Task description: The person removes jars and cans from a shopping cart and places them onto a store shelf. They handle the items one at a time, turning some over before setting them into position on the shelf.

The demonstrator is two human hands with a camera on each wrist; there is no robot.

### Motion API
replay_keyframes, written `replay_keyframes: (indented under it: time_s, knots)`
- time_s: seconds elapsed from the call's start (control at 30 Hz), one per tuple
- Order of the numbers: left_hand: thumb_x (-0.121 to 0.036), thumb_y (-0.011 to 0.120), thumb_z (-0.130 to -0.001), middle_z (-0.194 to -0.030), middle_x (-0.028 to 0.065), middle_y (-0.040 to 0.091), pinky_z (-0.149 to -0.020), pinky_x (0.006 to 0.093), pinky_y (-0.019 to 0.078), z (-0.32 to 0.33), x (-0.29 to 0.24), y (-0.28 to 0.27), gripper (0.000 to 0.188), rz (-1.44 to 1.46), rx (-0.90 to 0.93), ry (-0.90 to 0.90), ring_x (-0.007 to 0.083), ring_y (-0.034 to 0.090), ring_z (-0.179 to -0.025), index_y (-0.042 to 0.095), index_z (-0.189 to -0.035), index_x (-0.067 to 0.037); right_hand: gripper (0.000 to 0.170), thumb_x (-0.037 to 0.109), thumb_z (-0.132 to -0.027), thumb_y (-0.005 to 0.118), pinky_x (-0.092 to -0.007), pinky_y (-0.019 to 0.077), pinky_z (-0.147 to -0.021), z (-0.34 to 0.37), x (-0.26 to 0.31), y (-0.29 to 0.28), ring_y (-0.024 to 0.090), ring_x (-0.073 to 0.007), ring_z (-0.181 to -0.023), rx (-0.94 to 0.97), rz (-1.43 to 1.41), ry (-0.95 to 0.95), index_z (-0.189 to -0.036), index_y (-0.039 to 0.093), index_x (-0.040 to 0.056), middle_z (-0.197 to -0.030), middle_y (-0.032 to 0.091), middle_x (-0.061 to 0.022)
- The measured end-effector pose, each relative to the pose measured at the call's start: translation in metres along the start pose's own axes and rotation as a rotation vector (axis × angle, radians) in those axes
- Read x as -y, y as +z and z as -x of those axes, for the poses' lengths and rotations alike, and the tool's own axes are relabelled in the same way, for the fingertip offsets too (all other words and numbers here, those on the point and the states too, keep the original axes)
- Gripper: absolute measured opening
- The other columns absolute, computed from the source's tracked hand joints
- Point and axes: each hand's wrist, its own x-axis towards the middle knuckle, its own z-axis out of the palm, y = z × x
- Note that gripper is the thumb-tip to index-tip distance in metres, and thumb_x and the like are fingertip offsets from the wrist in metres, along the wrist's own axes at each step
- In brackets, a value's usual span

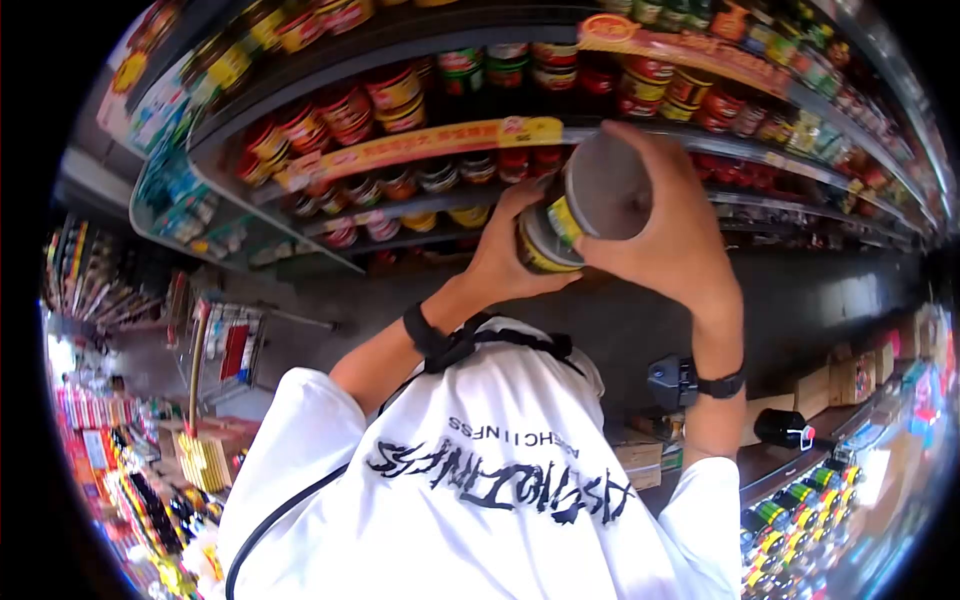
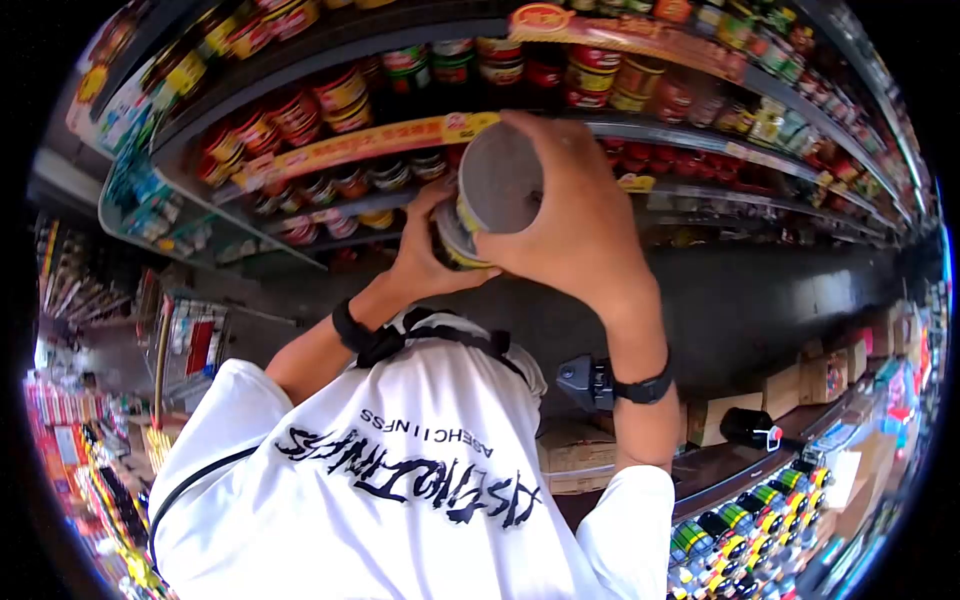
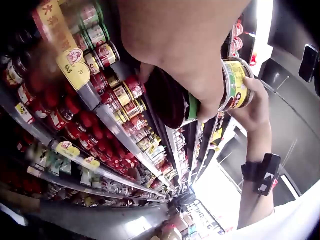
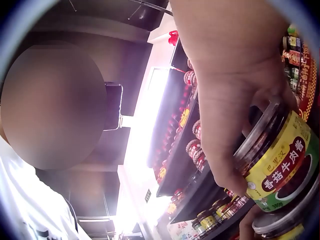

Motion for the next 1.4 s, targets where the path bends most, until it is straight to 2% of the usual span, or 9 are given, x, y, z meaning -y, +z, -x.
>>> replay_keyframes:
  time_s: [0.17,0.4,0.5,0.6,0.8,1.0,1.2,1.3,1.4]
  knots:
    - [-0.022,0.095,-0.058,-0.142,0.0175,0.037,-0.110,0.0411,0.0343,0.010,-0.009,-0.004,0.116,-0.039,0.037,-0.118,0.0282,0.042,-0.132,0.023,-0.146,-0.003,0.078,0.024,-0.059,0.081,-0.0406,0.0530,-0.087,-0.006,-0.002,0.013,0.061,-0.0319,-0.109,-0.011,-0.042,-0.113,-0.131,0.054,0.0106,-0.121,0.057,-0.0144]
    - [-0.029,0.093,-0.057,-0.144,0.0222,0.036,-0.112,0.0409,0.0338,0.013,-0.023,-0.004,0.127,-0.004,-0.141,-0.084,0.0324,0.039,-0.135,0.013,-0.151,0.002,0.074,0.019,-0.067,0.085,-0.0354,0.0490,-0.094,-0.023,0.011,0.024,0.062,-0.0228,-0.110,0.080,-0.075,-0.202,-0.132,0.053,0.0032,-0.120,0.064,-0.0140]
    - [-0.027,0.092,-0.059,-0.147,0.0222,0.032,-0.112,0.0415,0.0329,0.013,-0.021,-0.001,0.127,0.126,-0.171,-0.072,0.0324,0.036,-0.137,0.009,-0.151,0.003,0.073,0.030,-0.064,0.086,-0.0388,0.0528,-0.087,-0.027,0.016,0.036,0.065,-0.0285,-0.104,0.030,-0.125,-0.207,-0.124,0.057,0.0020,-0.113,0.064,-0.0156]
    - [-0.027,0.091,-0.060,-0.147,0.0224,0.032,-0.112,0.0420,0.0329,0.017,-0.021,-0.004,0.126,0.112,-0.191,-0.072,0.0329,0.036,-0.137,0.009,-0.151,0.004,0.079,0.027,-0.068,0.088,-0.0354,0.0503,-0.093,-0.025,0.015,0.043,0.063,-0.0243,-0.111,0.043,-0.104,-0.273,-0.132,0.051,0.0002,-0.120,0.064,-0.0164]
    - [-0.023,0.091,-0.062,-0.147,0.0188,0.030,-0.112,0.0439,0.0342,0.034,-0.012,-0.015,0.125,-0.047,-0.156,-0.060,0.0312,0.035,-0.138,0.007,-0.152,-0.002,0.102,0.038,-0.064,0.091,-0.0383,0.0521,-0.093,-0.009,0.000,0.084,0.061,-0.0293,-0.114,-0.244,-0.250,-0.278,-0.138,0.036,-0.0061,-0.122,0.059,-0.0228]
    - [-0.024,0.091,-0.062,-0.144,0.0207,0.034,-0.111,0.0443,0.0351,0.043,0.008,-0.013,0.124,-0.021,-0.167,-0.061,0.0320,0.038,-0.136,0.008,-0.152,0.000,0.110,0.034,-0.064,0.093,-0.0367,0.0525,-0.094,0.008,-0.024,0.128,0.060,-0.0263,-0.114,-0.185,-0.629,-0.010,-0.140,0.025,-0.0049,-0.126,0.056,-0.0225]
    - [-0.025,0.091,-0.063,-0.142,0.0222,0.037,-0.109,0.0434,0.0367,0.040,0.009,-0.017,0.124,-0.117,-0.179,-0.054,0.0324,0.041,-0.133,0.008,-0.151,0.003,0.091,0.029,-0.065,0.092,-0.0342,0.0519,-0.092,0.002,-0.039,0.127,0.062,-0.0224,-0.110,-0.198,-0.704,0.088,-0.133,0.041,-0.0041,-0.119,0.061,-0.0155]
    - [-0.027,0.091,-0.062,-0.139,0.0231,0.041,-0.109,0.0415,0.0370,0.041,0.016,-0.015,0.125,-0.017,-0.248,-0.088,0.0326,0.045,-0.130,0.009,-0.150,0.006,0.076,0.035,-0.069,0.089,-0.0295,0.0514,-0.085,-0.009,-0.034,0.107,0.064,-0.0190,-0.102,-0.189,-0.839,0.387,-0.126,0.054,-0.0008,-0.114,0.063,-0.0107]
    - [-0.026,0.091,-0.063,-0.138,0.0230,0.042,-0.108,0.0412,0.0374,0.039,0.022,-0.023,0.124,-0.027,-0.269,-0.103,0.0328,0.046,-0.129,0.009,-0.150,0.006,0.069,0.043,-0.073,0.084,-0.0268,0.0492,-0.078,-0.015,-0.053,0.105,0.063,-0.0168,-0.096,-0.242,-0.918,0.392,-0.123,0.059,0.0028,-0.110,0.063,-0.0078]
